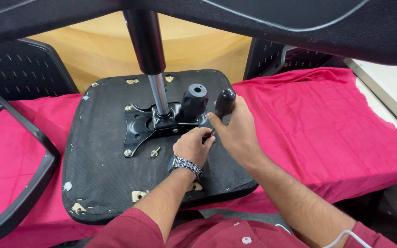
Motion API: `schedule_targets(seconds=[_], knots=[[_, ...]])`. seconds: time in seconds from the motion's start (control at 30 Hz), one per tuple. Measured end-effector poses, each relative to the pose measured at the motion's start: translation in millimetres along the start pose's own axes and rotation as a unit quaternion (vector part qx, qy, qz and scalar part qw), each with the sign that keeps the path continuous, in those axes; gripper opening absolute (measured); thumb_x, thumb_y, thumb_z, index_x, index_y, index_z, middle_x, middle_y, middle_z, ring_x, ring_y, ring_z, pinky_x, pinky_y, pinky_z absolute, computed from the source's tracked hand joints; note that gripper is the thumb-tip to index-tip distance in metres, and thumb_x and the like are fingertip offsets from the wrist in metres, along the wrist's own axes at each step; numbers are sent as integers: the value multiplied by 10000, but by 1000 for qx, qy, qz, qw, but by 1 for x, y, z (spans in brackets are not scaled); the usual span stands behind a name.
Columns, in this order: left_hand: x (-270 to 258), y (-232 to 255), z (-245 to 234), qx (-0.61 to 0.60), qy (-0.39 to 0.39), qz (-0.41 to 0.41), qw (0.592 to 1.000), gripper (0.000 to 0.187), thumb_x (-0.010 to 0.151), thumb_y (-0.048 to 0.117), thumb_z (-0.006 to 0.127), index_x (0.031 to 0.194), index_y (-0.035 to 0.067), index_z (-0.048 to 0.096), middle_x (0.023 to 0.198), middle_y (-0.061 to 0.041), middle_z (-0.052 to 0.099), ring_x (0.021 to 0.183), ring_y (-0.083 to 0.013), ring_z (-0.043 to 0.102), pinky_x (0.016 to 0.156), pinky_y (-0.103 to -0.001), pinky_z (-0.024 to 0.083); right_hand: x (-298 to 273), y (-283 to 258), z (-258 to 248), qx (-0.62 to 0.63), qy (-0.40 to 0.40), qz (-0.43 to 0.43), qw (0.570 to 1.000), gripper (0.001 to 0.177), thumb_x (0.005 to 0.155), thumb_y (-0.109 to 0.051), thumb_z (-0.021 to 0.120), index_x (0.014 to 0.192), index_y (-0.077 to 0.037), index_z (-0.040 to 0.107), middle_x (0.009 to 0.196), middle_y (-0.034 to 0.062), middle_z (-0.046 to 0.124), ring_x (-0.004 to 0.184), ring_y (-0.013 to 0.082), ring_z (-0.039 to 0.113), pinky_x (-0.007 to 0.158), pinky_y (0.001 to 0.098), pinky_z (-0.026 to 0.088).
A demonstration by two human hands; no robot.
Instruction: The person uses a screwdriver to tighten screws on the underside of an office chair seat, securing the central gas lift mechanism to the seat base. The person then flips the seat upright to inspect the assembly.
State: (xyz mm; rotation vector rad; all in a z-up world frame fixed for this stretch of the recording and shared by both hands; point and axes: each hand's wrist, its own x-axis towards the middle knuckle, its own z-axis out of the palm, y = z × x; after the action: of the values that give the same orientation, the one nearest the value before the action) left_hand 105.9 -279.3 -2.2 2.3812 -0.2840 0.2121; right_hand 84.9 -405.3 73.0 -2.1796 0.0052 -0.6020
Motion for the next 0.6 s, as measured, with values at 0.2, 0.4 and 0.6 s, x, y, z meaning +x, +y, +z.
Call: schedule_targets(seconds=[0.2,0.4,0.6], knots=[[1,0,0,-9,-17,-4,1000,196,865,302,738,1045,237,778,952,8,777,885,-237,739,753,-406,563,2,4,-6,81,-22,8,996,390,871,-88,742,1217,-46,567,1043,59,741,974,184,750,789,304,599],[1,1,1,-2,-2,-7,1000,198,851,303,749,1026,214,773,939,3,775,887,-243,735,751,-412,559,5,9,1,95,-2,-50,994,428,858,-51,739,1231,-15,533,1060,73,732,988,217,738,814,319,569],[1,-1,1,-6,6,8,1000,194,849,300,753,1016,202,768,973,1,774,894,-253,732,744,-428,556,9,9,3,36,-21,9,999,410,830,-122,827,1147,-26,586,964,91,725,918,222,737,741,333,574]])
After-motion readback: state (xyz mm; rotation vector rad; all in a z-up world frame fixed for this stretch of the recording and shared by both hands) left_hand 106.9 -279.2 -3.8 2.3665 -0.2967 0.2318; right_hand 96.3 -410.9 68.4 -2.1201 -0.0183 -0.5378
